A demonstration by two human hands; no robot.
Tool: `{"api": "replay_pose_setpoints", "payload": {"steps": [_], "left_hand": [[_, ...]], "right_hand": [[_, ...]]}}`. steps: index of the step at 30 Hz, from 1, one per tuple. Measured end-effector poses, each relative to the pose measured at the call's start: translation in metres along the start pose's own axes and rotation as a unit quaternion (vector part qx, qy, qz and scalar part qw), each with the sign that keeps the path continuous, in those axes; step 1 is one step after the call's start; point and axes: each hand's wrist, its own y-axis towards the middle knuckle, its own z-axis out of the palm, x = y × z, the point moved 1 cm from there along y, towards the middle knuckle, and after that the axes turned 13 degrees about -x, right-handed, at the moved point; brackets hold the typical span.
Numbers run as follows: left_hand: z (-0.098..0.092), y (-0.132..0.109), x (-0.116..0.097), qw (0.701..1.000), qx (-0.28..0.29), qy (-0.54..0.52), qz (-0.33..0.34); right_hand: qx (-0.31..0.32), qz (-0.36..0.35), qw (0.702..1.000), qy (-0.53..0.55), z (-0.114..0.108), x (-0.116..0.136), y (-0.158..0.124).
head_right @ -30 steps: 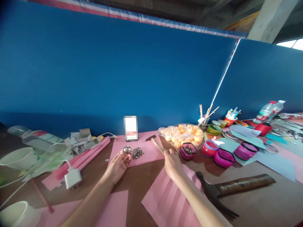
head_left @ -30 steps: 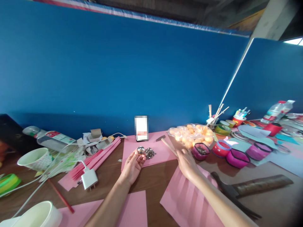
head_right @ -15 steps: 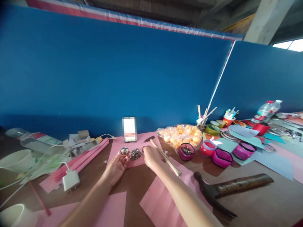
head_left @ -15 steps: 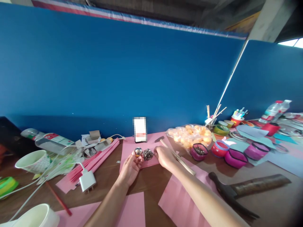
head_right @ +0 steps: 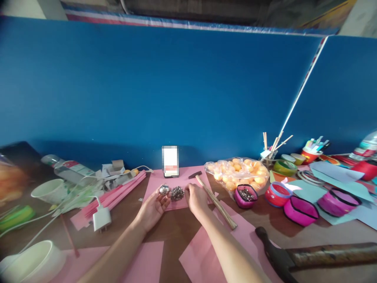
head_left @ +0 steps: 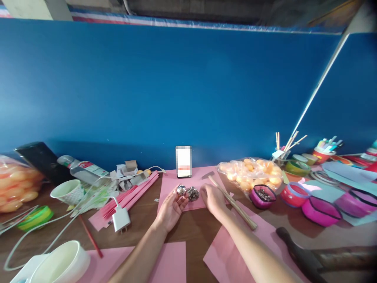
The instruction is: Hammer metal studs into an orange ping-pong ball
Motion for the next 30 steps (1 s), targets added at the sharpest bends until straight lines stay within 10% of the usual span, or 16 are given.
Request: {"api": "replay_pose_setpoints", "payload": {"steps": [9, 30], "left_hand": [[0.003, -0.006, -0.004, 0.999, 0.027, 0.026, 0.028], [0.004, -0.009, 0.001, 0.997, 0.037, 0.058, 0.030]], "right_hand": [[-0.074, 0.006, 0.991, 0.109, 0.001, -0.005, 0.001], [0.004, 0.118, 0.941, 0.317, -0.005, 0.005, 0.001]]}}
